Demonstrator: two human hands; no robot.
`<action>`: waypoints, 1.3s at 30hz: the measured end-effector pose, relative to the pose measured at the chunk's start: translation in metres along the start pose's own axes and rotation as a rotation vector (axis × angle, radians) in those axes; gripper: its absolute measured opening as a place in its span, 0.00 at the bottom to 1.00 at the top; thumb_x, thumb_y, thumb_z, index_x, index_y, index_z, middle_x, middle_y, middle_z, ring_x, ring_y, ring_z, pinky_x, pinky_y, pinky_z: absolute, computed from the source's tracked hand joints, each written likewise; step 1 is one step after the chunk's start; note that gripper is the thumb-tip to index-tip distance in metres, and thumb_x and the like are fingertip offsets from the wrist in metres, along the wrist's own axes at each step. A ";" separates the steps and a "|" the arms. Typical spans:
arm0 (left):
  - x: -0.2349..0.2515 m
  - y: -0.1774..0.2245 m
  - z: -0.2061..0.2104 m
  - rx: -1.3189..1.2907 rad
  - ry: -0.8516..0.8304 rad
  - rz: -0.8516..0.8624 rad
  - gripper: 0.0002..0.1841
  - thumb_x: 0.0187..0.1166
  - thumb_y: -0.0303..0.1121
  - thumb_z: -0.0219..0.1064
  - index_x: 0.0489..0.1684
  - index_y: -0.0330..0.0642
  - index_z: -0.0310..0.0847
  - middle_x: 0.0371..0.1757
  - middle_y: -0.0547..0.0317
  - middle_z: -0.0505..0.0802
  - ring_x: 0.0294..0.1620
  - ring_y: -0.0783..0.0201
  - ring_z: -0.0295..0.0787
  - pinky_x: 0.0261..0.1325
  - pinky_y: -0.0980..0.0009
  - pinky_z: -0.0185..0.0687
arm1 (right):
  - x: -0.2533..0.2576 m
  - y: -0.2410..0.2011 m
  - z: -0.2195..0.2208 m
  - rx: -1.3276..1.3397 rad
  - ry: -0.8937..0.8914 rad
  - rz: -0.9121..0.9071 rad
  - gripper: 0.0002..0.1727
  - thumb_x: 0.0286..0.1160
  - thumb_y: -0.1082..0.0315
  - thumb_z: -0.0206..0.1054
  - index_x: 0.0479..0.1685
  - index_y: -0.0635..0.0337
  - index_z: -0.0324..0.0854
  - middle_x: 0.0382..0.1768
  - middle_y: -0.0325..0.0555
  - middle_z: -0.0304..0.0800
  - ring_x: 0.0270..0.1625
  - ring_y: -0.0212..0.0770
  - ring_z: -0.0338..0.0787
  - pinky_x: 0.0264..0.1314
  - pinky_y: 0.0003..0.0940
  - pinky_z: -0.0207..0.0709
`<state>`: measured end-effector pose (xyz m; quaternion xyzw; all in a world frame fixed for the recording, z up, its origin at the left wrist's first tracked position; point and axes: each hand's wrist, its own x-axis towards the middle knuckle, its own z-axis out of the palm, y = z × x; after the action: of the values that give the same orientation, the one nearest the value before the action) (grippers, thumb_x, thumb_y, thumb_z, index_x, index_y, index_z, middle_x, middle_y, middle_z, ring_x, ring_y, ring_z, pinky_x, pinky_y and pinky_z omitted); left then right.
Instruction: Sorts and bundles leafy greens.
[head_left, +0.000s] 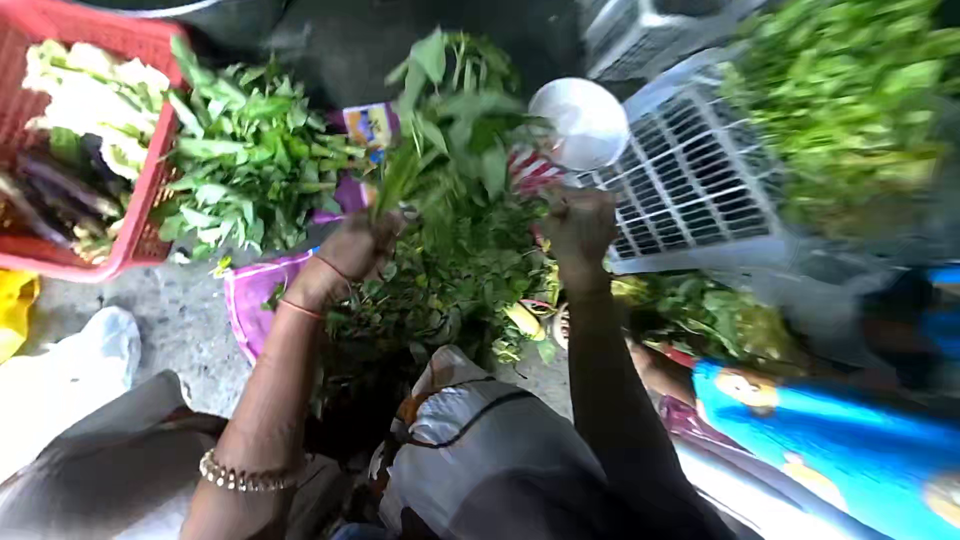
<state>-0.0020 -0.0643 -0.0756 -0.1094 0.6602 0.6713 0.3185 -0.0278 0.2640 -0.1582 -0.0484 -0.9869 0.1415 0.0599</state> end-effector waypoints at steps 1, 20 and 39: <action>-0.001 -0.003 -0.012 -0.120 0.057 0.067 0.14 0.95 0.41 0.47 0.43 0.48 0.74 0.15 0.74 0.70 0.09 0.81 0.56 0.11 0.84 0.53 | -0.015 0.005 0.009 -0.038 -0.103 0.033 0.24 0.86 0.64 0.60 0.78 0.65 0.75 0.78 0.73 0.70 0.80 0.78 0.69 0.73 0.76 0.66; -0.098 0.002 -0.062 -0.717 0.891 0.356 0.13 0.97 0.40 0.40 0.40 0.53 0.65 0.25 0.72 0.76 0.22 0.78 0.78 0.30 0.85 0.80 | -0.086 -0.119 0.152 0.190 -0.570 -0.796 0.11 0.80 0.72 0.63 0.53 0.64 0.89 0.54 0.60 0.92 0.66 0.65 0.86 0.65 0.69 0.73; -0.034 -0.096 -0.068 -0.764 1.164 0.201 0.16 0.95 0.43 0.46 0.30 0.55 0.66 0.11 0.76 0.66 0.07 0.79 0.58 0.10 0.83 0.57 | -0.067 -0.113 0.134 0.037 -0.334 -0.562 0.29 0.75 0.74 0.61 0.80 0.62 0.72 0.87 0.66 0.59 0.84 0.78 0.61 0.63 0.80 0.65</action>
<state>0.0605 -0.1458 -0.1413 -0.4935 0.4483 0.7149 -0.2107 0.0115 0.1122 -0.2606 0.2510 -0.9551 0.1433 -0.0650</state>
